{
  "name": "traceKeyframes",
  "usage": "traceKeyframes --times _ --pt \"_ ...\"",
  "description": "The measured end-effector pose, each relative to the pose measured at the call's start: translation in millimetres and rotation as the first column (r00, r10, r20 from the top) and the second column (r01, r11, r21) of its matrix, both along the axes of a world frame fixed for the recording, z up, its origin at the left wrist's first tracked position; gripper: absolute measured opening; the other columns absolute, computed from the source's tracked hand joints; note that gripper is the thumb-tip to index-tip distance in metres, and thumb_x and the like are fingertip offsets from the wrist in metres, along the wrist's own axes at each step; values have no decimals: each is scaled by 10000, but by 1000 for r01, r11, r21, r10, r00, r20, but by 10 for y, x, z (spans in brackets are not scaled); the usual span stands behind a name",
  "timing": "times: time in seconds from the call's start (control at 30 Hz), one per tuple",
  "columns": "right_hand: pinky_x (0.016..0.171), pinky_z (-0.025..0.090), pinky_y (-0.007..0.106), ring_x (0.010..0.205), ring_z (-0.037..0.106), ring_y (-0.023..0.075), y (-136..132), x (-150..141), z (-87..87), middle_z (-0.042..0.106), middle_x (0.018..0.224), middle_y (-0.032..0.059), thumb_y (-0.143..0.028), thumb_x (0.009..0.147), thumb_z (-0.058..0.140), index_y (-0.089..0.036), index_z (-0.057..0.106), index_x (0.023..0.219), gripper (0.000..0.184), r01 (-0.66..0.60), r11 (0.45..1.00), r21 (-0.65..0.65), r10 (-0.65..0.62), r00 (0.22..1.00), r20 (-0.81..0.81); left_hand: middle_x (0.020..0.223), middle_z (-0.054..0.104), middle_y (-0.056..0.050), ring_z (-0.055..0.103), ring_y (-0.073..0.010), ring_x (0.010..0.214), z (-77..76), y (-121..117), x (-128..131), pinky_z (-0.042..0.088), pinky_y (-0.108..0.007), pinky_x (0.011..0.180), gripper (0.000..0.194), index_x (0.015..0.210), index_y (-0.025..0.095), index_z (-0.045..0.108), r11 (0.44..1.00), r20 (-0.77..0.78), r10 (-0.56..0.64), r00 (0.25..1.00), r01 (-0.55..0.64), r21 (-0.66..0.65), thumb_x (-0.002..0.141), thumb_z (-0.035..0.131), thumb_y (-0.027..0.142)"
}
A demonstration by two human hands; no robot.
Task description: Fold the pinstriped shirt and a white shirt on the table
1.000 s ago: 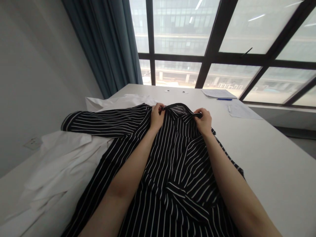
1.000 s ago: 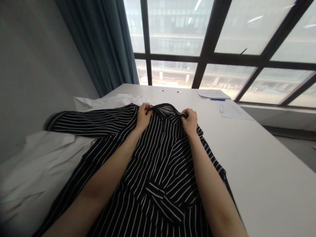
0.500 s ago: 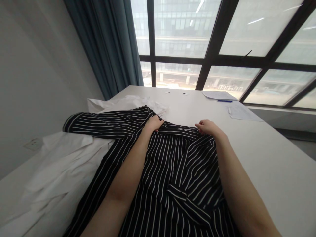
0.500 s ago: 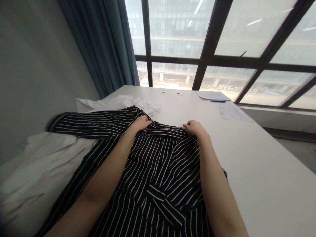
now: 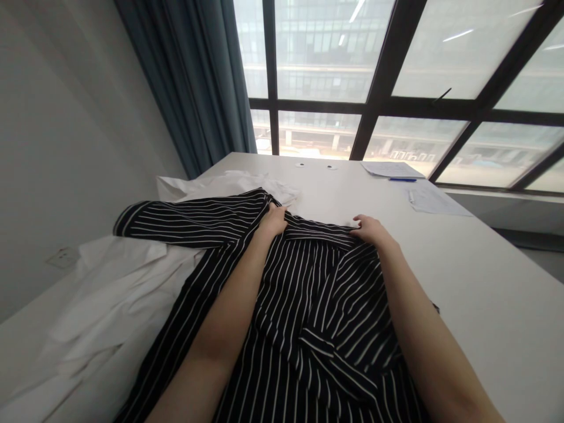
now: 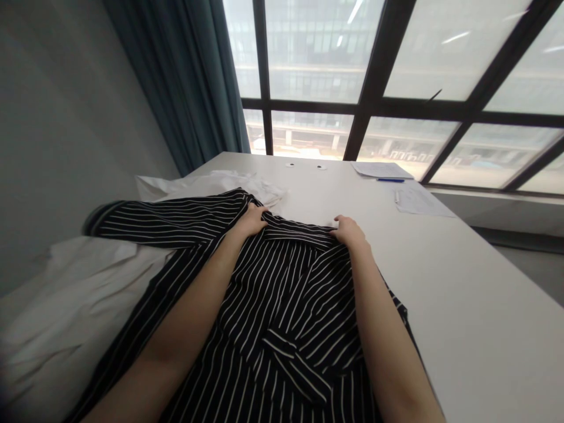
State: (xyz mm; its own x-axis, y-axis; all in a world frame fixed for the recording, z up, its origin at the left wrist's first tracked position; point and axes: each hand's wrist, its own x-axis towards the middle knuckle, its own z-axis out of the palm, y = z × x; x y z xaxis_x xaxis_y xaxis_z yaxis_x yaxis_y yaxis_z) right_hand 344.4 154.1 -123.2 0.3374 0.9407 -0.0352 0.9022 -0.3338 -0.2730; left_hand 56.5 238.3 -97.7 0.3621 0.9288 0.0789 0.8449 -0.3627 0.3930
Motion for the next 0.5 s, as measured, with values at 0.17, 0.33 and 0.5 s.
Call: traceKeyframes --times 0.17,0.33,0.5 --pt "862 506 313 944 687 224 6 6 -35 750 1011 99 -217 799 677 -176 714 1146 351 2 1000 -2 -2 1000 29 1386 448 -143 450 -316 1322 83 -138 114 385 -419 1116 426 1300 183 616 992 -110 -86 990 96 87 877 639 138" --pt "821 506 304 946 679 225 -25 -89 4 734 984 97 -178 832 592 -194 748 1017 243 43 998 53 -47 995 87 1268 564 -108 477 -307 1277 99 -207 153 401 -472 1091 292 1137 206 688 979 -200 -182 963 197 59 850 697 151" --pt "857 513 391 1017 648 272 -78 -228 147 651 1149 161 -195 883 533 -184 712 1087 272 90 991 100 -104 983 148 1298 574 -117 542 -245 1241 94 -216 209 432 -333 1063 236 1144 171 676 964 -209 -246 946 261 46 943 554 167"
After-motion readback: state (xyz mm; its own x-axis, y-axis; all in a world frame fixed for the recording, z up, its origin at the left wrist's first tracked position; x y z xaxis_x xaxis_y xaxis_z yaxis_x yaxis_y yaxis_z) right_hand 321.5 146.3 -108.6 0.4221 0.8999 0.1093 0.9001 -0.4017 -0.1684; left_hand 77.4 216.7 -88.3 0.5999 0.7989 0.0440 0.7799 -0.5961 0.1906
